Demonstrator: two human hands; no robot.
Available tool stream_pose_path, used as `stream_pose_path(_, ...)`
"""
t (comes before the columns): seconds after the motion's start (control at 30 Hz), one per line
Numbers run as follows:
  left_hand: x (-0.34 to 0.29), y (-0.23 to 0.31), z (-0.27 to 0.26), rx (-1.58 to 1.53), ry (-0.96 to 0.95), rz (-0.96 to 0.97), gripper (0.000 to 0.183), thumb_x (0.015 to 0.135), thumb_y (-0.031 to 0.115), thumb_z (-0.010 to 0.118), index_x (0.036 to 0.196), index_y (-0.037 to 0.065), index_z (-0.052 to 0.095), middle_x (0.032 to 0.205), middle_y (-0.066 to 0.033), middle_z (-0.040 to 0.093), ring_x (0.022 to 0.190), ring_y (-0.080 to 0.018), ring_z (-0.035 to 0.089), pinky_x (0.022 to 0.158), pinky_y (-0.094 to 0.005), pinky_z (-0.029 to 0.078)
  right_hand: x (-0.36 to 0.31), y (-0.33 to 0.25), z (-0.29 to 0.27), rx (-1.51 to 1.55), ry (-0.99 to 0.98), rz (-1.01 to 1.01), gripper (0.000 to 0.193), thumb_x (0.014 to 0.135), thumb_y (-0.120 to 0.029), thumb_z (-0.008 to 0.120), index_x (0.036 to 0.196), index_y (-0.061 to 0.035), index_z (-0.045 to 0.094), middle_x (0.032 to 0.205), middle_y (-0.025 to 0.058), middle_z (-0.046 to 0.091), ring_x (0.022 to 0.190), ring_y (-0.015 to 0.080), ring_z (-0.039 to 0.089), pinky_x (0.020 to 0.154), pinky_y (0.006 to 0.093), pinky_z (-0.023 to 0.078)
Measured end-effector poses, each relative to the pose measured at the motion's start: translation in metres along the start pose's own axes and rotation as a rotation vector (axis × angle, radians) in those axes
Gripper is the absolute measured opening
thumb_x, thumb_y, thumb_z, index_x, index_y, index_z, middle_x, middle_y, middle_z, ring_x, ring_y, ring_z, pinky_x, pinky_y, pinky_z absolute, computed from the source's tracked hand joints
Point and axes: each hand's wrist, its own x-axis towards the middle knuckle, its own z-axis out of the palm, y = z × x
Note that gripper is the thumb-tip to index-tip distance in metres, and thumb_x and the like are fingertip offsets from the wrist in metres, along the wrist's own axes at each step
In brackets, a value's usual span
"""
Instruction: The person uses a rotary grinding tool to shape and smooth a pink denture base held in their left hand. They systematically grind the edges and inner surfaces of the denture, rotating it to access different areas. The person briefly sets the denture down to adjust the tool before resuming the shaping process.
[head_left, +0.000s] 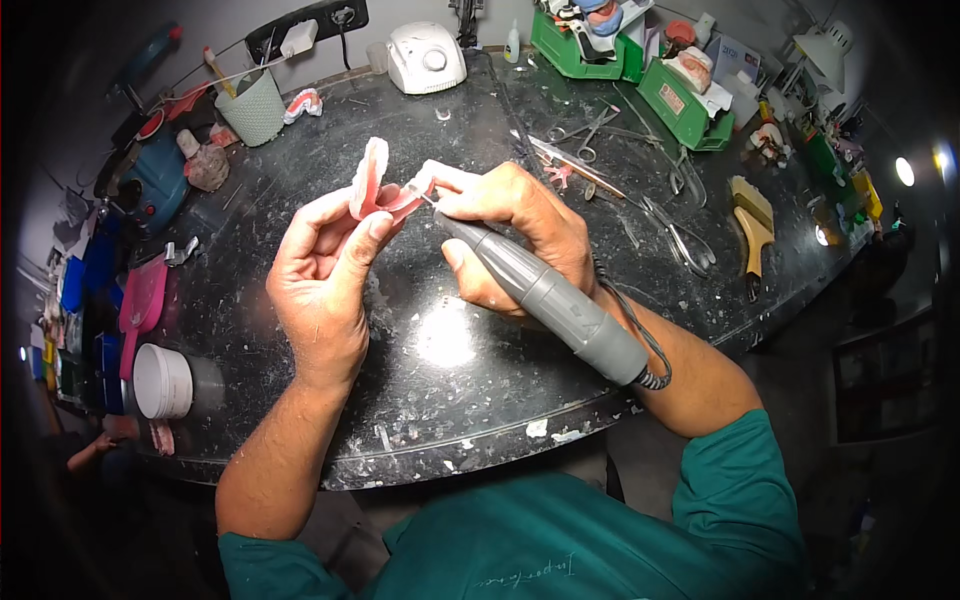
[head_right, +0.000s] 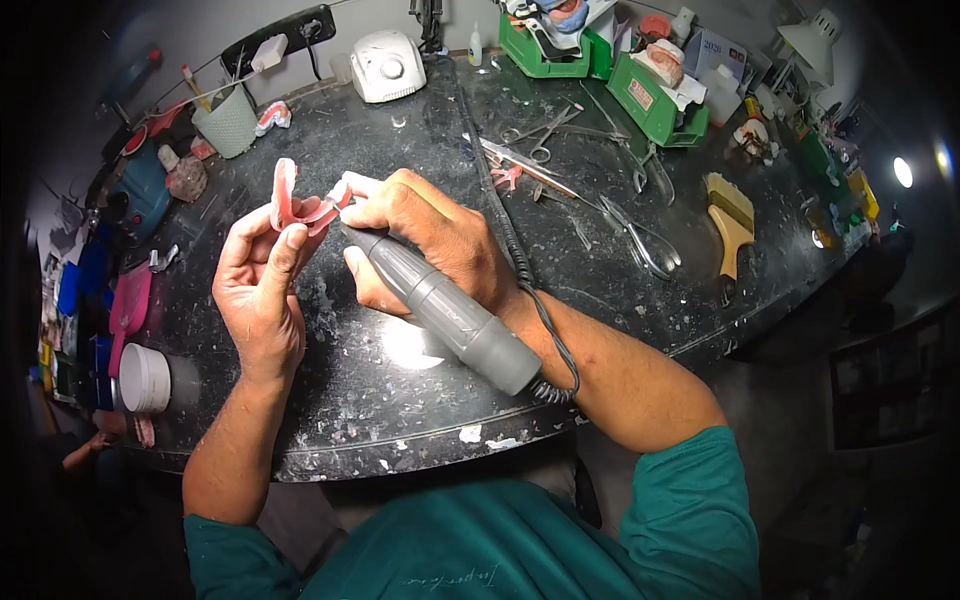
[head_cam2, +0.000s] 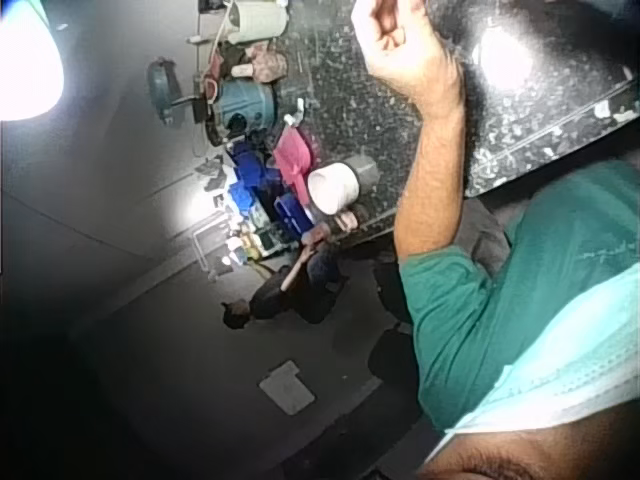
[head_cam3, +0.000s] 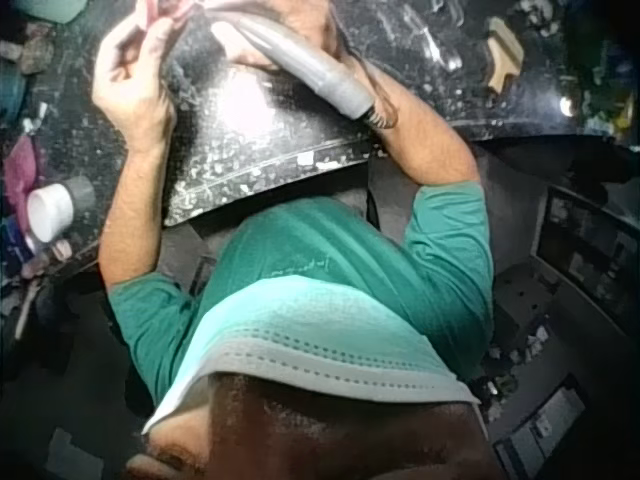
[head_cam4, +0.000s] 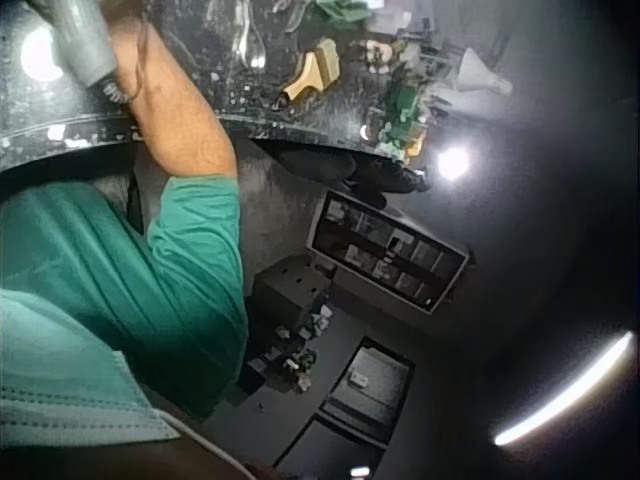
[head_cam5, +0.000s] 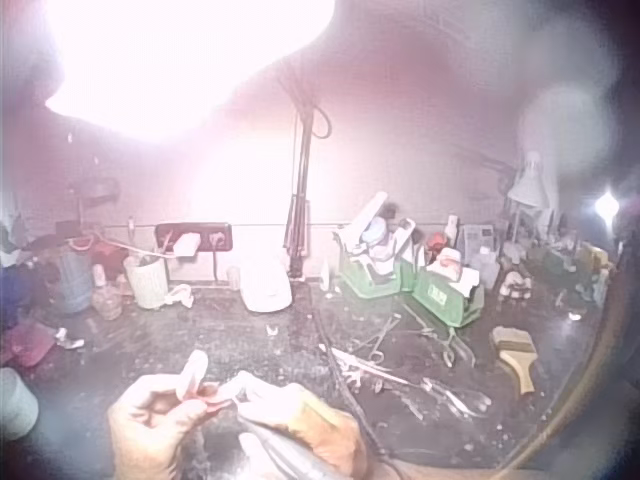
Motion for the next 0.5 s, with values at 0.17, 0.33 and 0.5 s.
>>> stream_pose_path(0.17,0.0002,0.0007,0.0013,-0.045,0.019,-0.019,0.025,0.095,-0.001,0.063,0.119,-0.006,0.057,0.117,-0.0213,0.067,0.109,-0.025,0.067,0.097,-0.0374,0.055,0.0006,-0.0052,0.0002,-0.032,0.033,0.056,0.038,0.073,0.0,0.075,0.107,-0.0002,0.059,0.095,0.0147,0.062,0.079,0.0236,0.067,0.067,0.0333,0.057)
stream_pose_path(0.33,0.0015,0.0008,0.0007,-0.06,0.029,-0.068,0.025,0.095,0.001,0.063,0.119,-0.005,0.057,0.116,-0.0215,0.067,0.108,-0.0244,0.067,0.096,-0.037,0.056,0.0009,-0.0009,0.0014,-0.009,0.042,0.014,0.038,0.073,-0.001,0.076,0.108,-0.0002,0.059,0.094,0.0141,0.062,0.079,0.0232,0.067,0.067,0.0329,0.057)
stream_pose_path(0.5,0.0018,-0.0001,-0.0002,-0.072,0.042,-0.102,0.025,0.096,0.002,0.063,0.119,-0.005,0.057,0.115,-0.0213,0.067,0.108,-0.0243,0.067,0.095,-0.0365,0.056,0.001,-0.0053,0.0,-0.024,0.015,0.055,0.038,0.072,0.002,0.074,0.108,-0.0003,0.06,0.098,0.0153,0.064,0.078,0.0196,0.065,0.067,0.0303,0.054)
